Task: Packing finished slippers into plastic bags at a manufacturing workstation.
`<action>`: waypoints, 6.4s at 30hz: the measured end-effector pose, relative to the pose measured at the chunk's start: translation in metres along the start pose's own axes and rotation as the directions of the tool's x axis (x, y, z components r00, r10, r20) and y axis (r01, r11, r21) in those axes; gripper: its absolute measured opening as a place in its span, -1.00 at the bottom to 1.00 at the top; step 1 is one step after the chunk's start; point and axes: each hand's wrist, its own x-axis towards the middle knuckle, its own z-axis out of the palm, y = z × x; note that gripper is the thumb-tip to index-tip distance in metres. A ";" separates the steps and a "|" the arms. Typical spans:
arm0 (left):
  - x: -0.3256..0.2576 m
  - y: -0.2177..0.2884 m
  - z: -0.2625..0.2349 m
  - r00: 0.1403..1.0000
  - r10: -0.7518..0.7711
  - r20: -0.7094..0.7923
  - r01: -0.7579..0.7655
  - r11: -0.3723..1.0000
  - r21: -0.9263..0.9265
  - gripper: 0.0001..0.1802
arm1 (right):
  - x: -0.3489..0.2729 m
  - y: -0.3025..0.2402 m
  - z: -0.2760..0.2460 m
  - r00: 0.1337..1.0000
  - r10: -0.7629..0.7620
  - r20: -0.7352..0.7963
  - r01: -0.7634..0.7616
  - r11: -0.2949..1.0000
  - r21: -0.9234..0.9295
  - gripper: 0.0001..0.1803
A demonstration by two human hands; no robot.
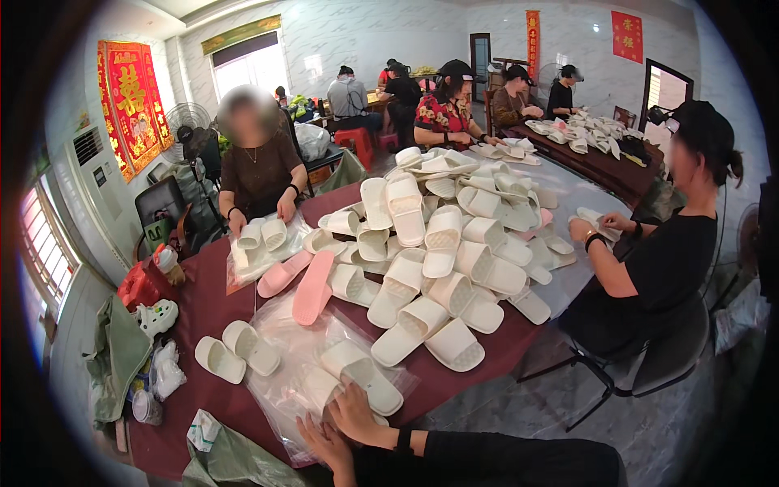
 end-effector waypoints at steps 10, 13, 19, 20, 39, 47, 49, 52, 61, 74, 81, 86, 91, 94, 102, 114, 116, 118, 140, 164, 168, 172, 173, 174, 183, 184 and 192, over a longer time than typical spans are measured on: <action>0.003 -0.009 -0.003 1.000 -0.007 -0.028 0.008 0.999 0.053 -0.55 | 0.006 0.009 0.015 0.988 -0.128 0.092 0.140 0.980 -0.143 -0.60; 0.001 -0.021 0.001 0.998 0.058 -0.029 -0.055 0.995 0.077 -0.54 | 0.015 0.004 0.007 0.983 -0.171 0.065 0.179 0.971 -0.157 -0.51; 0.001 -0.012 0.003 0.999 0.007 -0.047 -0.008 1.000 -0.025 -0.58 | 0.010 0.022 0.015 0.959 -0.252 0.129 0.276 0.937 -0.215 -0.61; 0.001 -0.012 0.000 0.998 0.004 -0.057 -0.005 1.000 -0.017 -0.58 | 0.011 0.021 0.009 0.956 -0.259 0.134 0.283 0.937 -0.204 -0.61; 0.001 -0.026 -0.001 0.992 -0.092 -0.083 0.080 0.986 -0.144 -0.75 | -0.006 0.093 -0.097 0.746 -0.336 0.574 0.418 0.908 -0.011 -0.21; 0.001 -0.021 0.000 0.989 -0.125 -0.076 0.100 0.957 -0.274 -0.78 | -0.015 0.095 -0.096 0.767 -0.339 0.545 0.376 0.925 0.046 -0.29; 0.002 -0.017 0.000 0.994 -0.091 -0.058 0.077 0.976 -0.202 -0.78 | -0.017 0.096 -0.093 0.800 -0.344 0.491 0.375 0.926 0.038 -0.32; 0.003 -0.020 0.000 0.997 -0.030 -0.078 0.016 0.985 -0.169 -0.77 | -0.020 0.097 -0.085 0.855 -0.360 0.373 0.387 0.922 0.003 -0.38; 0.002 -0.015 0.000 0.997 -0.055 -0.056 0.039 0.968 -0.246 -0.77 | -0.007 0.062 -0.074 0.931 -0.080 0.356 0.163 0.964 -0.209 -0.55; 0.002 -0.009 0.000 0.998 -0.009 -0.063 -0.002 0.984 -0.180 -0.76 | -0.020 0.051 -0.087 0.835 -0.159 0.527 0.349 0.893 -0.283 -0.34; 0.003 -0.007 -0.001 0.998 -0.020 -0.059 0.013 0.993 -0.114 -0.60 | -0.022 0.037 -0.079 0.761 -0.217 0.611 0.372 0.918 -0.137 -0.09; 0.004 -0.022 -0.001 0.986 0.147 -0.081 -0.137 0.984 0.118 -0.47 | -0.008 0.028 -0.079 0.589 -0.304 0.749 0.452 0.892 0.006 0.04; 0.005 0.000 -0.002 1.000 0.021 0.020 -0.020 0.999 -0.048 -0.49 | -0.014 0.040 -0.064 0.636 -0.323 0.701 0.488 0.872 -0.042 -0.11; 0.004 -0.028 0.002 0.994 0.106 -0.030 -0.109 0.985 -0.132 -0.55 | -0.009 0.035 -0.059 0.650 -0.424 0.631 0.541 0.841 0.007 -0.23; 0.003 -0.010 0.001 0.999 0.023 -0.025 -0.026 0.991 -0.129 -0.68 | -0.005 0.032 -0.054 0.670 -0.461 0.582 0.487 0.865 0.125 -0.39; 0.001 -0.004 -0.005 0.996 0.089 -0.030 -0.092 0.985 -0.146 -0.76 | -0.005 0.025 -0.036 0.718 -0.468 0.515 0.590 0.802 -0.093 -0.38; 0.000 -0.004 -0.005 0.997 0.066 -0.038 -0.072 0.979 -0.189 -0.75 | -0.010 0.020 -0.032 0.778 -0.381 0.499 0.527 0.828 -0.190 -0.42; -0.001 -0.008 -0.006 0.993 0.120 -0.013 -0.120 0.979 -0.164 -0.74 | -0.007 0.019 -0.028 0.801 -0.343 0.490 0.509 0.821 -0.257 -0.44; 0.012 0.008 -0.023 0.997 -0.005 0.075 0.026 0.959 -0.281 -0.71 | 0.003 -0.040 -0.091 0.845 -0.464 0.264 0.452 0.885 0.109 -0.27; -0.020 0.032 -0.047 0.944 0.137 0.302 -0.283 0.805 0.521 -0.58 | 0.035 -0.007 -0.111 0.966 0.174 -0.191 0.009 0.718 0.696 -0.79; -0.020 0.040 -0.051 0.958 0.083 0.274 -0.241 0.754 0.611 -0.60 | 0.033 -0.013 -0.128 0.964 0.193 -0.185 -0.052 0.814 0.579 -0.76; -0.011 0.050 -0.051 0.980 0.028 0.199 -0.160 0.712 0.684 -0.59 | 0.028 0.011 -0.132 0.921 0.381 -0.085 -0.178 0.604 0.777 -0.69; -0.010 0.045 -0.055 0.975 0.026 0.220 -0.173 0.709 0.684 -0.62 | 0.030 0.004 -0.132 0.892 0.440 -0.100 -0.179 0.549 0.816 -0.70; -0.015 0.041 -0.059 0.978 0.009 0.210 -0.156 0.702 0.695 -0.62 | 0.027 0.005 -0.134 0.896 0.437 -0.078 -0.193 0.541 0.818 -0.70; -0.055 0.003 -0.106 0.987 -0.007 0.159 -0.097 0.766 0.635 -0.49 | 0.023 0.007 -0.141 0.965 0.255 0.054 -0.147 0.358 0.922 -0.78; -0.057 0.009 -0.117 0.990 -0.022 0.141 -0.075 0.759 0.647 -0.49 | 0.023 -0.001 -0.145 0.938 0.328 0.114 -0.208 0.266 0.941 -0.78; -0.133 -0.097 -0.199 0.985 -0.135 0.110 -0.006 0.604 0.797 -0.32 | -0.006 -0.068 -0.108 0.719 0.246 0.651 -0.648 -0.103 0.755 -0.79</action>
